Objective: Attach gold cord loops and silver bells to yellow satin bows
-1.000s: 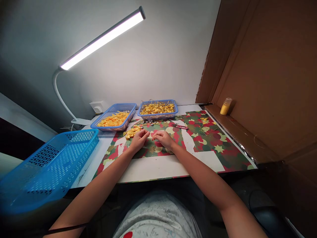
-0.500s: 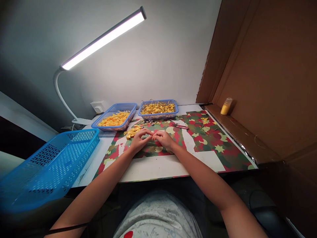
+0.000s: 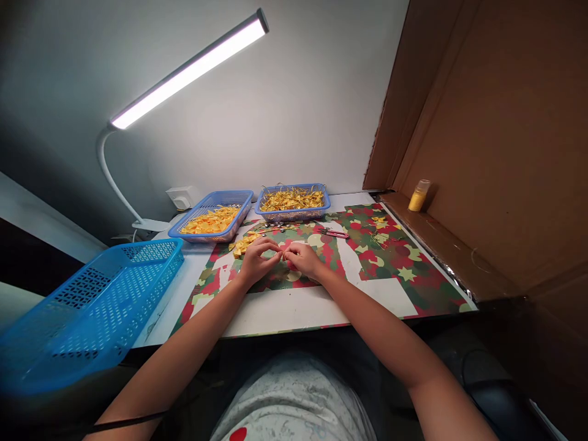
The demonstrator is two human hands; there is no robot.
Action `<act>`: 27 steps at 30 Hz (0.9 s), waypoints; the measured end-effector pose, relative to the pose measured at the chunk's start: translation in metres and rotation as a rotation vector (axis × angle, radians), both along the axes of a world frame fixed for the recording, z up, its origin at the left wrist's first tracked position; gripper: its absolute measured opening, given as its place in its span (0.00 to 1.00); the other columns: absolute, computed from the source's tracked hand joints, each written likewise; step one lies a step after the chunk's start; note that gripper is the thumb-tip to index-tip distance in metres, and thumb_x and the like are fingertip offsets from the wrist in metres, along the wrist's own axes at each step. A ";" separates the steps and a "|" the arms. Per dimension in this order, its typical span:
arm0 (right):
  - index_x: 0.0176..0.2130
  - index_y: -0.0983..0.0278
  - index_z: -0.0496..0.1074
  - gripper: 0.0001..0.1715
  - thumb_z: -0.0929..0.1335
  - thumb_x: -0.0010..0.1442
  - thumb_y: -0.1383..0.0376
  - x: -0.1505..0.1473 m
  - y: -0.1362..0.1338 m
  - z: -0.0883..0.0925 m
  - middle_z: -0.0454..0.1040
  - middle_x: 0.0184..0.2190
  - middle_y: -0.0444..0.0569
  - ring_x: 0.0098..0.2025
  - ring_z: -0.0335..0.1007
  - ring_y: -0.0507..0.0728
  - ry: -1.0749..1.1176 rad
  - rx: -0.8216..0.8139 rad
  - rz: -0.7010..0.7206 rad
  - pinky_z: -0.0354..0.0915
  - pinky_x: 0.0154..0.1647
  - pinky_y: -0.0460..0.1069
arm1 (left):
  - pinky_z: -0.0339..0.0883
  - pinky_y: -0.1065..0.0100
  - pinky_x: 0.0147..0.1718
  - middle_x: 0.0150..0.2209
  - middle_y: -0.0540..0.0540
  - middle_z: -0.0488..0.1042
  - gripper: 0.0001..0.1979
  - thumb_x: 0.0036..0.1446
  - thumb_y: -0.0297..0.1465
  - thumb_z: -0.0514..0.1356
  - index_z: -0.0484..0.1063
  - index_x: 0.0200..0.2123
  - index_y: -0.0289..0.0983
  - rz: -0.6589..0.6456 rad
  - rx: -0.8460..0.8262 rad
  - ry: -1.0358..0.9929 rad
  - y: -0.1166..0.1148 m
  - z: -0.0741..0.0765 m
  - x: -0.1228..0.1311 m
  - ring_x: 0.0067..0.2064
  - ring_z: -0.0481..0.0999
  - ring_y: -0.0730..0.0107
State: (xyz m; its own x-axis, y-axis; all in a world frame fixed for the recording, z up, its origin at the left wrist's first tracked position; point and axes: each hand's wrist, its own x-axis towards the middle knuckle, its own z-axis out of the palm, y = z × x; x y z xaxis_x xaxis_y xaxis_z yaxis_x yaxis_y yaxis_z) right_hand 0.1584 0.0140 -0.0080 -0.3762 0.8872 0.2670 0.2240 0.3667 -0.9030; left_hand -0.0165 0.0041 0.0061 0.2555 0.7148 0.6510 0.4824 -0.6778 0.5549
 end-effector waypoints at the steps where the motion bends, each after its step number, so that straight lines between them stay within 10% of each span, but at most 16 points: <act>1: 0.25 0.64 0.68 0.13 0.64 0.57 0.60 0.000 -0.001 0.000 0.67 0.25 0.44 0.29 0.61 0.53 -0.001 0.006 -0.003 0.58 0.32 0.47 | 0.66 0.61 0.40 0.30 0.47 0.75 0.05 0.54 0.30 0.63 0.75 0.26 0.39 0.002 -0.005 -0.006 0.000 0.000 0.000 0.36 0.73 0.65; 6: 0.37 0.64 0.73 0.11 0.66 0.56 0.61 0.000 -0.004 0.003 0.72 0.31 0.45 0.28 0.61 0.51 -0.009 0.061 -0.009 0.58 0.30 0.47 | 0.67 0.63 0.39 0.31 0.47 0.76 0.07 0.55 0.33 0.62 0.75 0.26 0.39 -0.014 -0.073 -0.048 0.001 0.001 -0.001 0.35 0.74 0.65; 27: 0.27 0.64 0.75 0.12 0.68 0.58 0.60 -0.002 -0.001 -0.001 0.71 0.25 0.45 0.28 0.62 0.52 -0.068 0.191 -0.064 0.58 0.32 0.47 | 0.68 0.66 0.37 0.28 0.47 0.75 0.14 0.53 0.41 0.63 0.73 0.23 0.37 -0.072 -0.283 -0.148 0.009 -0.005 -0.003 0.33 0.74 0.67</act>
State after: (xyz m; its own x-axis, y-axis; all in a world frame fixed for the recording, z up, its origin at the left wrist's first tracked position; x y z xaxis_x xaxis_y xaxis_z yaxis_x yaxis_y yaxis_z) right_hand 0.1566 0.0134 -0.0094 -0.3432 0.8458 0.4084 0.3101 0.5125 -0.8007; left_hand -0.0199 0.0130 0.0011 0.2295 0.8563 0.4628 0.3384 -0.5160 0.7869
